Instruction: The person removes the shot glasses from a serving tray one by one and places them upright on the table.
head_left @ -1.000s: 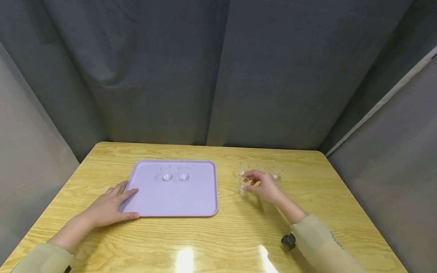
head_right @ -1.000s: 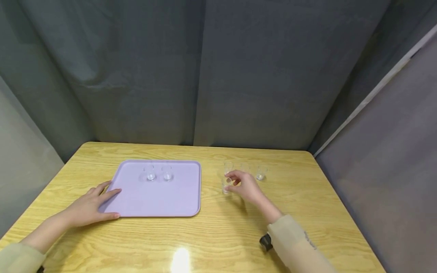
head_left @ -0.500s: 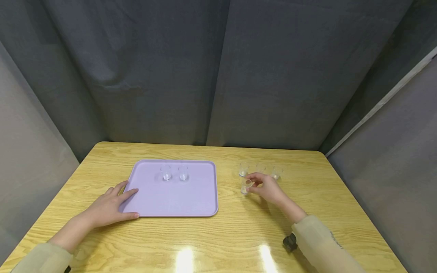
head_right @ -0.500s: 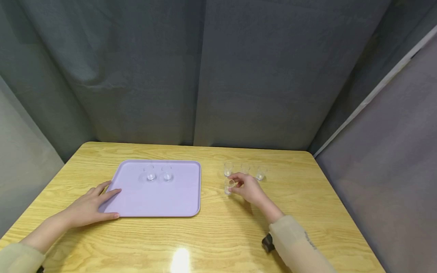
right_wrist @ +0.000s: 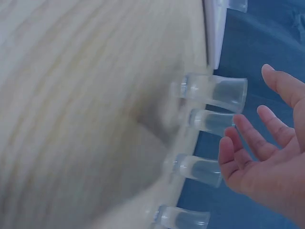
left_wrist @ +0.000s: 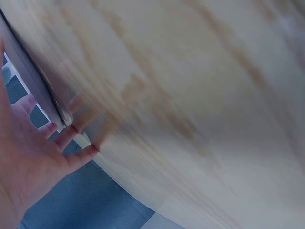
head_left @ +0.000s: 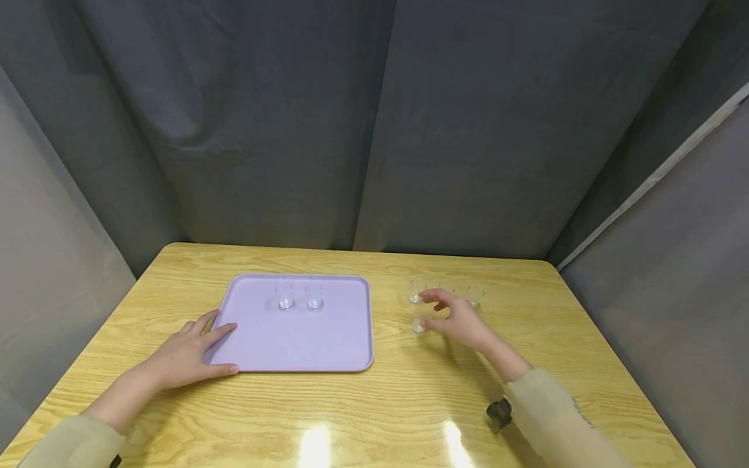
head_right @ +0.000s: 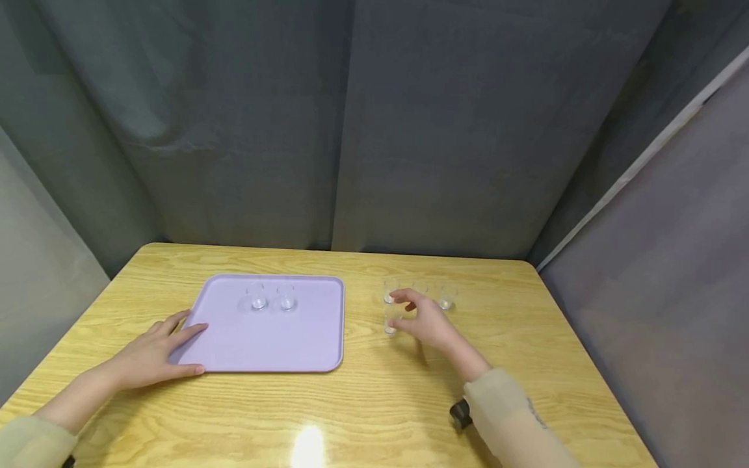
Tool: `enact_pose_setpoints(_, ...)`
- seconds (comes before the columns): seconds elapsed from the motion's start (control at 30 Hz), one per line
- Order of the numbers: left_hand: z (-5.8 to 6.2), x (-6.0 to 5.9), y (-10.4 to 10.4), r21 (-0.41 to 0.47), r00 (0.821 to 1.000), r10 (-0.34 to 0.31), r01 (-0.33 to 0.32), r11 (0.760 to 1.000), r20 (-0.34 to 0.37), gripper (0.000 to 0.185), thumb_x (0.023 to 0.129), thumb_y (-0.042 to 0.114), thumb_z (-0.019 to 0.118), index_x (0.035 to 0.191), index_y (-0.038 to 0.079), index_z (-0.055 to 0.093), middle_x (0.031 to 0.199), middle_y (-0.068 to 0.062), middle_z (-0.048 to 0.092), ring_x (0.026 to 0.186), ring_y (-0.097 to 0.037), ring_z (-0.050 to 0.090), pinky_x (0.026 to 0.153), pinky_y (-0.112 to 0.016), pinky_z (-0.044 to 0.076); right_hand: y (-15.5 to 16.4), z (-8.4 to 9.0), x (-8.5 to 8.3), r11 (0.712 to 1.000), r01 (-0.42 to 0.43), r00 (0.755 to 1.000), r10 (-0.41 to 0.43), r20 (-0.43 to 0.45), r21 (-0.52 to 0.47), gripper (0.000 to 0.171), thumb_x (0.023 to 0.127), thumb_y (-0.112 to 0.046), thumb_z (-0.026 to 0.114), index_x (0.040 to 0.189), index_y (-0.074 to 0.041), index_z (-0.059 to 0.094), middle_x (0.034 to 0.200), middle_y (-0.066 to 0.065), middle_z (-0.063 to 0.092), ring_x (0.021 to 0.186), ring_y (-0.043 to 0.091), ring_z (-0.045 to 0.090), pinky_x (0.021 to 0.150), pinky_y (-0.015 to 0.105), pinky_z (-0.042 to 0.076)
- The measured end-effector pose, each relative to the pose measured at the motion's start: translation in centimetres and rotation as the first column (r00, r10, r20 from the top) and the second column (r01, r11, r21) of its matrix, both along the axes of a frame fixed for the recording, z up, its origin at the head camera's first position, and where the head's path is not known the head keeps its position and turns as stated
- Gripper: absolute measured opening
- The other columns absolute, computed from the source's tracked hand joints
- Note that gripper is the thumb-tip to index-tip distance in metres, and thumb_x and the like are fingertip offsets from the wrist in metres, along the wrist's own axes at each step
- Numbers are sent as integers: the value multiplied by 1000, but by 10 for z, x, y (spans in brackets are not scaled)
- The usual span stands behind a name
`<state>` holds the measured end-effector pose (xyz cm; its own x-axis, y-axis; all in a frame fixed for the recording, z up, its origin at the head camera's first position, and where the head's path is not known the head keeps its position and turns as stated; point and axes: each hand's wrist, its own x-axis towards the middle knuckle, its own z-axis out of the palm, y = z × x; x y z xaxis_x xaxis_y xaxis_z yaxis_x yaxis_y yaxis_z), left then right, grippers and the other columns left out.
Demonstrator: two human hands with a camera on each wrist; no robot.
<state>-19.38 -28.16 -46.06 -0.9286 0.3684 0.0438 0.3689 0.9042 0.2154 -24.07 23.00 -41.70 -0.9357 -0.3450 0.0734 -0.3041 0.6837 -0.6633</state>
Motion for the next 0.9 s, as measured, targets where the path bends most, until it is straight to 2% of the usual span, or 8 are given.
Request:
enact_pose_setpoints(0.2,0,1,0,2,1000,-5,5,1000,-9,86,74,73,59,138,16,49,147,-24,27,119,-46,43,82,-61,42,-6,18,3,1000,-19,997,19,-69,5,53,82,-25,74,129,-11,54,128,11,57,108,32,55,80,41,50)
enact_pose_setpoints(0.37,1,1,0,5,1000,-10,10,1000,-15,86,74,72,60,138,16,49,147,-24,28,119,-46,43,81,-61,43,-16,38,5,1000,-14,996,14,-88,-5,52,83,-29,73,129,-13,55,127,9,59,108,26,55,82,42,49)
enact_pose_setpoints(0.6,-1,1,-1,3,1000,-3,3,1000,-13,86,74,73,59,138,16,49,147,-24,27,120,-46,43,82,-61,42,-36,62,3,1000,-18,994,15,-105,-24,50,84,-31,72,128,-13,57,123,6,61,108,29,56,82,42,49)
enact_pose_setpoints(0.8,2,2,0,4,1000,-7,7,1000,-14,84,74,71,61,138,17,49,147,-24,28,119,-46,43,81,-61,43,-58,72,-3,997,-21,995,14,-98,-73,47,84,-29,72,126,-14,58,123,6,62,110,28,56,84,42,50)
enact_pose_setpoints(0.9,2,2,1,1,1000,-9,9,1000,-14,84,74,71,60,138,17,49,147,-25,28,119,-46,43,81,-61,43,-69,74,-6,996,-29,992,19,-121,-82,47,83,-29,73,125,-14,58,121,5,62,108,27,57,84,42,50)
